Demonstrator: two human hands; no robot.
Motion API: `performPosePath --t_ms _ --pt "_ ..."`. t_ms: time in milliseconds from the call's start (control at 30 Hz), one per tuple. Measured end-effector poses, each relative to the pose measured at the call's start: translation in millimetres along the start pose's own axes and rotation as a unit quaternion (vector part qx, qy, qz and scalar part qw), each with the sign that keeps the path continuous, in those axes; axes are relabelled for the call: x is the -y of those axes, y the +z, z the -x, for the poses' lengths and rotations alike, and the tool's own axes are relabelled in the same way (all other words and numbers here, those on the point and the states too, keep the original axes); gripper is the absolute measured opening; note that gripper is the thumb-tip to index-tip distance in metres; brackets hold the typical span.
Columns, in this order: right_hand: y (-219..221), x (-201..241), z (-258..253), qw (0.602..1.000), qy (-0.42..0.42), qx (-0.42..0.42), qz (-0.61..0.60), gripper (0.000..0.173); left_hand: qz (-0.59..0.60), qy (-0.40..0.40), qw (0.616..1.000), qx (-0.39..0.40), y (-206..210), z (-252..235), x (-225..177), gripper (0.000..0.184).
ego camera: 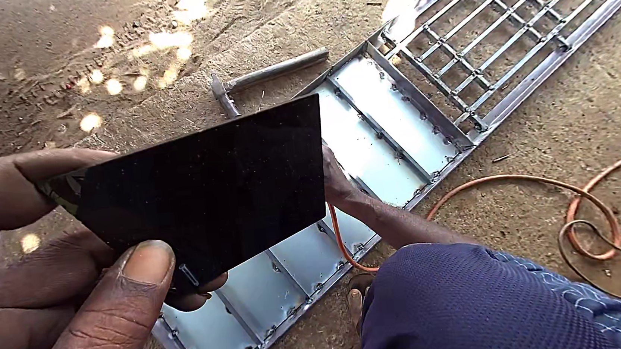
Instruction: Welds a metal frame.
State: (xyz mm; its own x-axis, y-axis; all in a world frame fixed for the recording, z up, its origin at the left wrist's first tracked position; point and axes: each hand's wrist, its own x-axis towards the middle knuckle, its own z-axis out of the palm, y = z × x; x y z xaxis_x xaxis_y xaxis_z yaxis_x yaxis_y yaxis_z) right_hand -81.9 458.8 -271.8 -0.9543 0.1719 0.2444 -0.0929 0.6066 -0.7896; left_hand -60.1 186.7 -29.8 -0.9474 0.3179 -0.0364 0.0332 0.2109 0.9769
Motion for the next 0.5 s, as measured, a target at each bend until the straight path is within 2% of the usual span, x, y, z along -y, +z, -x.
performPosePath --t_ms 500 --pt "5.7 -5.7 -3.3 1.000 0.007 0.008 0.018 0.091 0.000 -0.011 1.000 -0.005 -2.8 0.5 1.5 0.039"
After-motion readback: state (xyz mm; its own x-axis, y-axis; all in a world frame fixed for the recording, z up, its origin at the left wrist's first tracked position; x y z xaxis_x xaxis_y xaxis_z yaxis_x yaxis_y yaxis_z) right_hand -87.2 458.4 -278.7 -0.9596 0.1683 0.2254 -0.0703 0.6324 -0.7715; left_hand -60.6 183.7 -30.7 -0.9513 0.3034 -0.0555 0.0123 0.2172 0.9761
